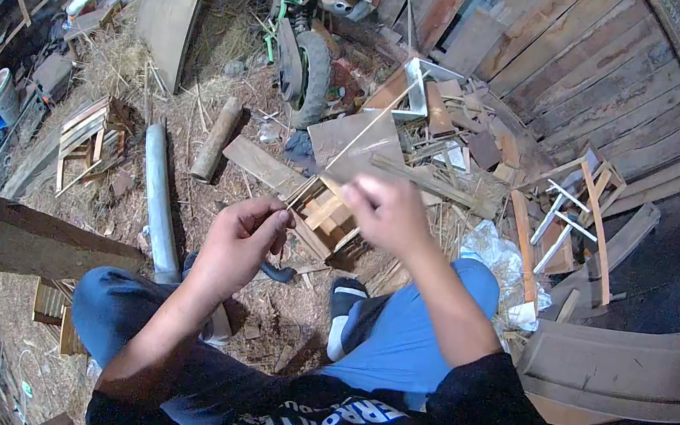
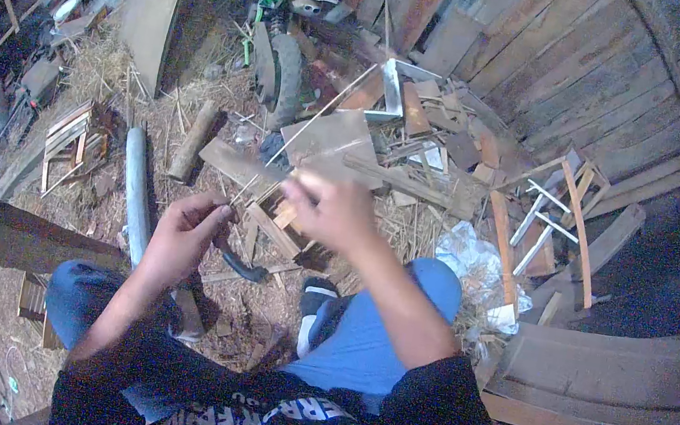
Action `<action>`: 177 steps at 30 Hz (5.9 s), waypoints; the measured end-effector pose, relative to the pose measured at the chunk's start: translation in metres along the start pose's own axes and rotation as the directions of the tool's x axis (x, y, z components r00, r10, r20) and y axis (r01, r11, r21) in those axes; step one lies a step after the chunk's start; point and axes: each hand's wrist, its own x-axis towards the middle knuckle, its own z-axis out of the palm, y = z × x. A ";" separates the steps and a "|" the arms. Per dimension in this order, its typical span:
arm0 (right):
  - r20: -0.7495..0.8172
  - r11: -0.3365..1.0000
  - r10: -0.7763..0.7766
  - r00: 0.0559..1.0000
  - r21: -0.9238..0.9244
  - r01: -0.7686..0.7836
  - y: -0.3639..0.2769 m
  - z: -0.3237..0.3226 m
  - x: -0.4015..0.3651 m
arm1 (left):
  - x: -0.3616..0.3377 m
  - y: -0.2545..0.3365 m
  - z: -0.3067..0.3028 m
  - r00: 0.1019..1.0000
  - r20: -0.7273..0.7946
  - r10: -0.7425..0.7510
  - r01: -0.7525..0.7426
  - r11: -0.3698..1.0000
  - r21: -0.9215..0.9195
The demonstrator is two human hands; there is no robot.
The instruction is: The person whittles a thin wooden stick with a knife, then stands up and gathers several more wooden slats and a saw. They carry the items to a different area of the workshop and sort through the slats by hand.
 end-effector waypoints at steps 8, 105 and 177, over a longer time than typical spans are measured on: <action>0.046 0.993 -0.114 0.992 -0.029 0.115 -0.009 0.015 -0.012 | -0.005 0.001 -0.004 0.999 -0.046 0.016 -0.012 0.996 0.085; 0.029 0.455 0.261 0.965 0.878 -0.150 -0.010 -0.010 -0.016 | -0.041 0.013 0.008 0.994 0.054 0.099 -0.107 0.980 0.170; -0.141 0.981 -0.183 0.973 0.037 0.190 -0.054 0.035 -0.040 | -0.035 -0.002 0.005 0.989 -0.129 0.070 -0.049 0.987 0.156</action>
